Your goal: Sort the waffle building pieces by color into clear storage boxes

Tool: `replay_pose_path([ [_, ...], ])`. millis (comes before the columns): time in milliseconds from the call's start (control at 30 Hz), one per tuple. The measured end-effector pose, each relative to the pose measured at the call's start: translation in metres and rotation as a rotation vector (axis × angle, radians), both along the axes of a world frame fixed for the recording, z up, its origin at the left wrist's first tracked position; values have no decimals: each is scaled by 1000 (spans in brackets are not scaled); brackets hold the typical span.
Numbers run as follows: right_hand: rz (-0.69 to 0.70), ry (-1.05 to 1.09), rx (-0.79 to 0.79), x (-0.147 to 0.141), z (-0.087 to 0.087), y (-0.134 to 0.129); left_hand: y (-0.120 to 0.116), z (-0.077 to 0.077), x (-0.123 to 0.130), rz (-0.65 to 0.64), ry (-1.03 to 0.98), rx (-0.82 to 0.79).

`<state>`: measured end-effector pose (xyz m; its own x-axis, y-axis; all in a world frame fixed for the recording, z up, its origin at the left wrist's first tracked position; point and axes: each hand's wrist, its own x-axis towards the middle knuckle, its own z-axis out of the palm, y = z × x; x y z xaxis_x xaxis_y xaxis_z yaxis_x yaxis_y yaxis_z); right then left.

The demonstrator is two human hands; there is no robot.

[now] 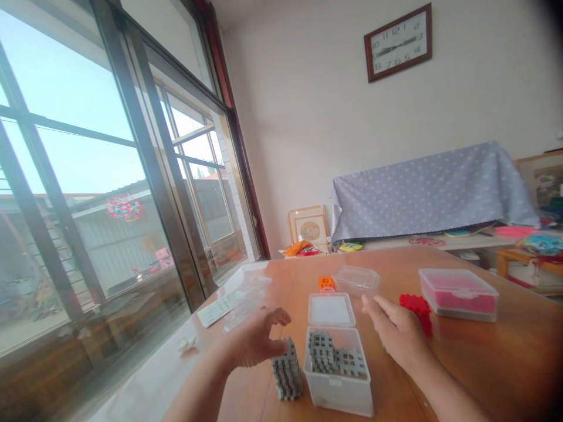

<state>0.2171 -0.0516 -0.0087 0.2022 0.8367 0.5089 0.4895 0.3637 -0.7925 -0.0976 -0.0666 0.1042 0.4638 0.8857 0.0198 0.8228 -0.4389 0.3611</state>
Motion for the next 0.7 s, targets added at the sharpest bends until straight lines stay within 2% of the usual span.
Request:
replay_pose_path([
  [167, -21, -37, -17, 2, -4, 2, -3, -10, -5, -41, 34, -14],
  [367, -11, -44, -20, 1, 1, -2, -1, -20, -3, -41, 57, 0],
  [567, -11, -36, 1, 1, -2, 1, -1, -14, 1, -37, -52, 52],
  [700, -37, -42, 26, 0, -2, 2, -2, -6, 23, -74, -129, 111],
])
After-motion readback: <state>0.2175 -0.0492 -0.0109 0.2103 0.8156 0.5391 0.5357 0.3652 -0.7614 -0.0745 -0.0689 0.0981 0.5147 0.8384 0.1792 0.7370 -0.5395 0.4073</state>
